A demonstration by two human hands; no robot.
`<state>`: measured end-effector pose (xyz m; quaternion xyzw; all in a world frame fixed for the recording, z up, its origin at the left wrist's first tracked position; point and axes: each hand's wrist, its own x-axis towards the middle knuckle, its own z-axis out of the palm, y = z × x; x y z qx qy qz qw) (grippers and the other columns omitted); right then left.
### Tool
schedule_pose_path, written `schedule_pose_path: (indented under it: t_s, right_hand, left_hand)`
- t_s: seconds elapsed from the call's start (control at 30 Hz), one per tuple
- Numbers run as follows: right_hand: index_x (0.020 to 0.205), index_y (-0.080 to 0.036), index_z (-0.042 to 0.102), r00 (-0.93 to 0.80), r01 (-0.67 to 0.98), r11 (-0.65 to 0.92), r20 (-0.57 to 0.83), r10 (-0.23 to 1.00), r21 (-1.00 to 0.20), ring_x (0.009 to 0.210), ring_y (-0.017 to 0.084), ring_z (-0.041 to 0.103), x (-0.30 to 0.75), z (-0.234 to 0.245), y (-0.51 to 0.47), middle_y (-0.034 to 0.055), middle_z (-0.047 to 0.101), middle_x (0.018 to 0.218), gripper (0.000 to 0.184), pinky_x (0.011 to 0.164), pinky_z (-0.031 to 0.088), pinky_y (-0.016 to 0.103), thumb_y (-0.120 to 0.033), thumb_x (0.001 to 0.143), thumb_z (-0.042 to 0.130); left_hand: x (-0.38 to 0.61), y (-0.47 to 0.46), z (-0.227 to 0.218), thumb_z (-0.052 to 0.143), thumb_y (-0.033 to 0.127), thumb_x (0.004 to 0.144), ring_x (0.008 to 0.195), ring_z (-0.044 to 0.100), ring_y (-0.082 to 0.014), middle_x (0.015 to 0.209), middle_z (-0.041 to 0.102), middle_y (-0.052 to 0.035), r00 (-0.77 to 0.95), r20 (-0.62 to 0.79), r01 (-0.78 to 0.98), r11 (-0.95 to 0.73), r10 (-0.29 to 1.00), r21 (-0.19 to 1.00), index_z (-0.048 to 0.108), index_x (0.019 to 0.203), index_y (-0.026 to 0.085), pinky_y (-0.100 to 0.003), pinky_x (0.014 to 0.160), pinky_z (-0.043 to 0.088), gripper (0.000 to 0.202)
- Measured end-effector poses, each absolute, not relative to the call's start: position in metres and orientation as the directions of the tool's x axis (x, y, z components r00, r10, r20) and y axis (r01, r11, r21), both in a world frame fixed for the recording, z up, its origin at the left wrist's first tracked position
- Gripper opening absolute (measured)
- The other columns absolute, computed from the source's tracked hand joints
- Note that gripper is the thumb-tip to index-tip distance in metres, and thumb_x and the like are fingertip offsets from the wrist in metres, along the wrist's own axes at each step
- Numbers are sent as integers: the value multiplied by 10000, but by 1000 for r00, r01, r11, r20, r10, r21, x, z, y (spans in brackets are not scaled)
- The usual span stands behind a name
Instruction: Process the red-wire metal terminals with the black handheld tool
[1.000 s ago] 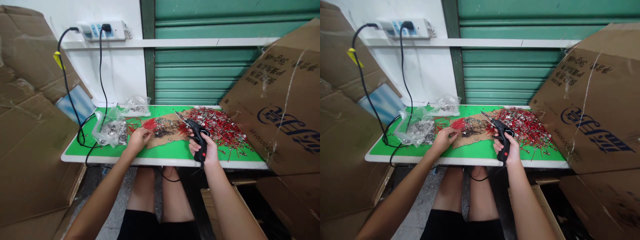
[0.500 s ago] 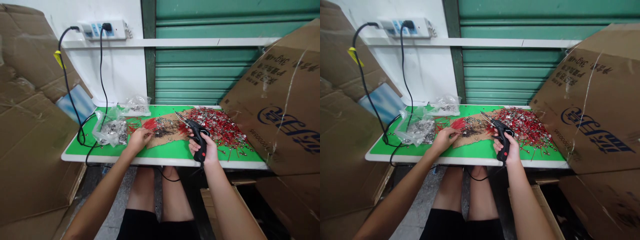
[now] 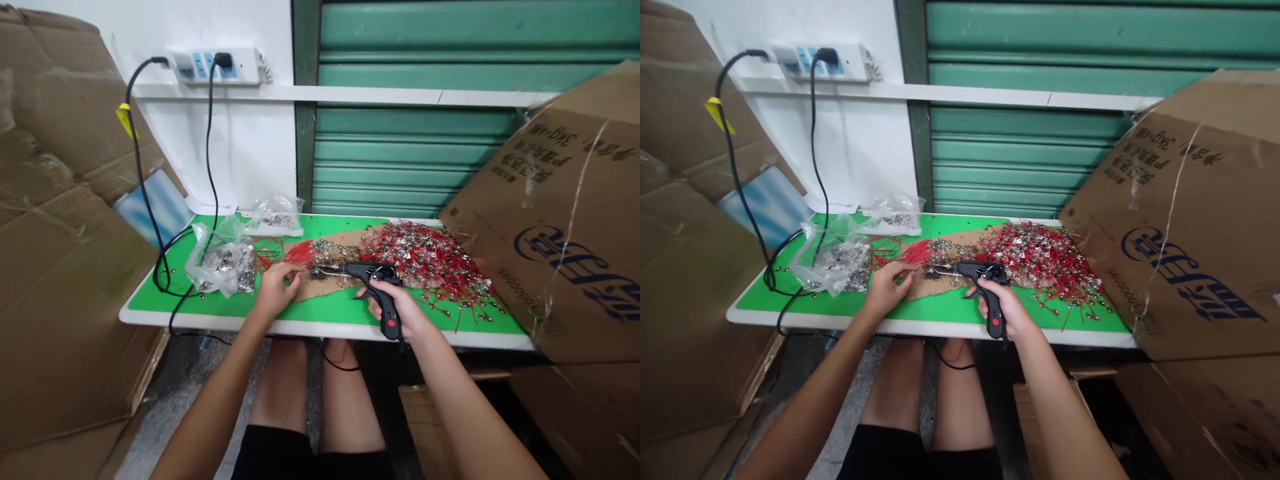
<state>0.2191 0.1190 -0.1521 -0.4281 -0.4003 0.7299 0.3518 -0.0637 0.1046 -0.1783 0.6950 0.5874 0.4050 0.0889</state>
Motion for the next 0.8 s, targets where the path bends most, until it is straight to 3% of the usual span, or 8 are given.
schedule_pose_path:
  t_s: [0.27, 0.8]
  right_hand:
    - [730, -128, 741, -294, -9, -448, -426, 856, -894, 392, 86, 416, 212, -144, 112, -1, 485, 440, 396, 348, 268, 195, -523, 724, 716]
    - [708, -128, 738, -288, 10, -446, -430, 856, -895, 394, 89, 416, 212, -142, 112, 5, 476, 429, 398, 368, 256, 205, -525, 693, 716]
  left_hand:
    - [-66, 105, -181, 570, 124, 816, 779, 609, -148, 871, 699, -28, 29, 502, 735, -359, 865, 576, 681, 1062, 175, -282, 794, 503, 275]
    - [-64, 104, -182, 576, 113, 801, 761, 600, -137, 865, 689, -21, 21, 481, 729, -343, 876, 592, 660, 1095, 170, -268, 780, 500, 311]
